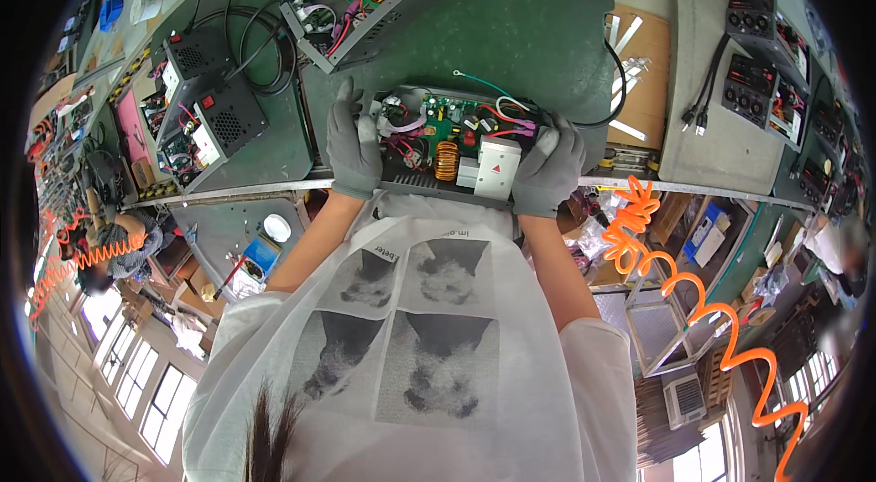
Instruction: Assembling and checking electrical power supply units at a workbench.
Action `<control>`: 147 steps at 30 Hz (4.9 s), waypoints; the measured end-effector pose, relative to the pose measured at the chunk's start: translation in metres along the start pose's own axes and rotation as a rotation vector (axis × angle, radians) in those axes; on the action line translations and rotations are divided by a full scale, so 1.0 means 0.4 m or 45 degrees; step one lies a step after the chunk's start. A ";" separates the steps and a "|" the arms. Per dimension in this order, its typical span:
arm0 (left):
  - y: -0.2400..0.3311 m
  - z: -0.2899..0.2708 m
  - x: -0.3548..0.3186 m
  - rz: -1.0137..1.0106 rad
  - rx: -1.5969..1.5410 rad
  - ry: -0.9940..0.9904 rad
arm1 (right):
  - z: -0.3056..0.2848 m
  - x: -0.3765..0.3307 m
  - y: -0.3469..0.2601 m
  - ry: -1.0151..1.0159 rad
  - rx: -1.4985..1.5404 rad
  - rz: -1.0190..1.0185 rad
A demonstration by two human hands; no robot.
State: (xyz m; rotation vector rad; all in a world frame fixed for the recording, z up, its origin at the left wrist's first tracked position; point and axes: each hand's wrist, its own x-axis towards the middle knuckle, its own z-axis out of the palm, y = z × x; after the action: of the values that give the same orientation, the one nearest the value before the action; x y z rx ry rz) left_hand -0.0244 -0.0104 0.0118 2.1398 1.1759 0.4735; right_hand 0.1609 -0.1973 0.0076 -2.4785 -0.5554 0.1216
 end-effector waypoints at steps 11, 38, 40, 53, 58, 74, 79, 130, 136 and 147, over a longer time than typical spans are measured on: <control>-0.092 -0.014 0.125 -0.229 0.056 0.527 | -0.008 0.080 -0.053 0.080 -0.042 -0.362; -0.050 0.018 0.303 -0.190 -0.301 0.552 | 0.214 0.399 -0.194 -0.188 0.345 -0.326; -0.031 -0.001 0.320 -0.119 -0.367 0.535 | 0.205 0.355 -0.197 -0.175 0.388 -0.223; -0.081 0.011 0.326 -0.012 -0.252 0.448 | 0.099 0.429 -0.335 0.283 0.078 -0.792; -0.089 0.017 0.316 0.047 -0.204 0.470 | 0.107 0.497 -0.400 -0.519 -0.738 -0.961; -0.087 0.023 0.335 -0.012 -0.267 0.456 | 0.087 0.570 -0.440 -0.322 -0.888 -1.421; -0.079 0.008 0.349 -0.145 -0.207 0.394 | 0.050 0.573 -0.491 -0.442 -0.966 -1.284; -0.080 0.007 0.377 0.001 -0.249 0.418 | 0.188 0.589 -0.519 -0.409 -1.186 -0.800; -0.097 0.027 0.341 0.061 -0.341 0.440 | 0.193 0.598 -0.481 -0.714 -1.075 -0.899; -0.078 0.001 0.316 0.014 -0.310 0.416 | 0.132 0.523 -0.432 -0.429 -0.627 -0.977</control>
State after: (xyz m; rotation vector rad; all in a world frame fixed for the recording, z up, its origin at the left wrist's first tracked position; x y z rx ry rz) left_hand 0.0244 0.1084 -0.0091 1.9058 1.2087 0.9489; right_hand 0.2776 0.0453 0.0703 -2.5043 -1.8157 0.1029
